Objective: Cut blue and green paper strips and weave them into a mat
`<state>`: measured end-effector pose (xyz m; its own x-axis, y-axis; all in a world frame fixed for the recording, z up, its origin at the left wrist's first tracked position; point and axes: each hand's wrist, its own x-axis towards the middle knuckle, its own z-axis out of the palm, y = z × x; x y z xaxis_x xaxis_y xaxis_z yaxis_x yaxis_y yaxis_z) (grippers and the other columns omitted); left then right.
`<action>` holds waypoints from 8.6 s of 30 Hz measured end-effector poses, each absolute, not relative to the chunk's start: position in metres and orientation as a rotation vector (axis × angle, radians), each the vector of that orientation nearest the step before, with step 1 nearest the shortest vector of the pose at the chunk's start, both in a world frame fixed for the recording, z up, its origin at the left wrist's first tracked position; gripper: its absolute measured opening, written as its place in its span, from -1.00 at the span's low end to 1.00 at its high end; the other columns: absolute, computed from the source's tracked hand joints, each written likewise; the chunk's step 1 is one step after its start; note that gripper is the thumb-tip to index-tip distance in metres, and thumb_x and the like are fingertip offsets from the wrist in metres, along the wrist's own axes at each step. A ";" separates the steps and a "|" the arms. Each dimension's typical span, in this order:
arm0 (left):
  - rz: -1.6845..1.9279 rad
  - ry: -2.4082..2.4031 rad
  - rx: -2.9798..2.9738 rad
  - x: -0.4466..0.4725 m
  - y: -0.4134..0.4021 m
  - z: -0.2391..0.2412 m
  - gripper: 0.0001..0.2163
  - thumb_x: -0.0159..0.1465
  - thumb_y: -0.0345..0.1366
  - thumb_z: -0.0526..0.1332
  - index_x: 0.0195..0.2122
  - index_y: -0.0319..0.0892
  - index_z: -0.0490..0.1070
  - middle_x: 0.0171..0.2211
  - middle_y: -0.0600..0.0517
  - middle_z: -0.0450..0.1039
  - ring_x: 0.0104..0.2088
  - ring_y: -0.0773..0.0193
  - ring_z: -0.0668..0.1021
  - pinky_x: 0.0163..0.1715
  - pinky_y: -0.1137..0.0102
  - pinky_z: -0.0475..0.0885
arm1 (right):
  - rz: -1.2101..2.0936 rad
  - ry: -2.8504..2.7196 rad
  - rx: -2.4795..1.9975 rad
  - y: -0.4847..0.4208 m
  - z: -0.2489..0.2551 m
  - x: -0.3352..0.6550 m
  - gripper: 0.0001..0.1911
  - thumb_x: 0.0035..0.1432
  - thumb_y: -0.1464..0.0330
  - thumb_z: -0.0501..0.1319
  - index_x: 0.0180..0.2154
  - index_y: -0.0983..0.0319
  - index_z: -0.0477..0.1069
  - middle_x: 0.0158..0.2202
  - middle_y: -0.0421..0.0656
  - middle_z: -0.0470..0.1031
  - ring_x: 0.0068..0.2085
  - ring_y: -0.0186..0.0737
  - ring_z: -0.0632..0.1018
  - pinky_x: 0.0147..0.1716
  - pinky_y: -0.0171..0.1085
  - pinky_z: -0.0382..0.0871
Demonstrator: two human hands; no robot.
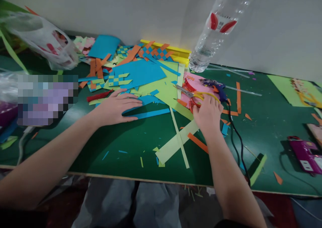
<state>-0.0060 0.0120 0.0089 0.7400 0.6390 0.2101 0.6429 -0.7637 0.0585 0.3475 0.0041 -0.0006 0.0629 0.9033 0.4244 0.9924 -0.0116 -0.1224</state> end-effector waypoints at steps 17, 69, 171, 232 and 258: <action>-0.282 -0.958 -3.041 0.005 0.008 0.008 -0.64 0.42 -0.15 0.03 0.19 -0.09 0.32 0.23 -0.03 0.33 0.25 0.14 0.33 0.30 0.13 0.07 | -0.212 -2.467 -1.497 -0.002 0.006 0.335 -0.65 0.30 0.24 0.08 -0.06 0.30 0.49 -0.23 0.04 0.58 -0.12 0.09 0.54 -0.14 0.01 0.40; -1.561 -1.959 -3.157 0.008 0.005 0.025 -0.58 0.37 -0.01 0.02 -0.45 -0.21 0.39 -0.47 0.00 0.44 -0.47 0.30 0.44 -0.39 0.38 0.32 | 1.194 -1.504 -1.238 0.000 0.024 0.213 -0.69 0.09 0.17 0.31 -0.16 0.20 0.56 -0.21 -0.11 0.63 -0.18 -0.15 0.62 -0.14 -0.12 0.52; -1.326 -1.627 -3.208 0.017 -0.005 0.017 -0.68 0.29 -0.08 0.21 -0.04 -0.16 0.38 -0.11 -0.05 0.49 -0.19 0.26 0.55 -0.20 0.39 0.49 | 1.134 -1.373 -1.494 -0.020 0.011 0.228 -0.37 0.21 0.06 0.16 -0.80 0.22 0.21 -0.82 -0.32 0.05 -0.73 -0.48 0.11 -0.66 -0.33 -0.04; -1.330 -1.705 -3.129 0.017 -0.008 0.025 -0.81 0.25 -0.14 0.28 -0.35 -0.13 0.60 -0.47 0.05 0.60 -0.47 0.33 0.60 -0.45 0.53 0.49 | 1.048 -1.373 -1.141 -0.026 0.007 0.216 -0.72 -0.04 0.24 0.42 -0.26 0.13 0.45 -0.31 -0.17 0.60 -0.24 -0.15 0.63 -0.21 -0.15 0.56; -1.392 -1.662 -3.284 0.017 -0.008 0.023 -0.85 0.26 -0.19 0.28 -0.34 -0.12 0.59 -0.45 0.03 0.60 -0.54 0.39 0.55 -0.48 0.51 0.49 | 0.944 -1.442 -1.149 -0.029 0.011 0.217 -0.81 -0.01 0.22 0.39 -0.39 0.10 0.43 -0.36 -0.20 0.54 -0.31 -0.19 0.56 -0.25 -0.17 0.47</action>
<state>0.0170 -0.0084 0.0234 0.4834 0.8519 0.2015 0.3477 -0.3981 0.8489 0.2174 -0.0288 0.0109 -0.0246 0.9714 0.2362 0.1719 0.2369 -0.9562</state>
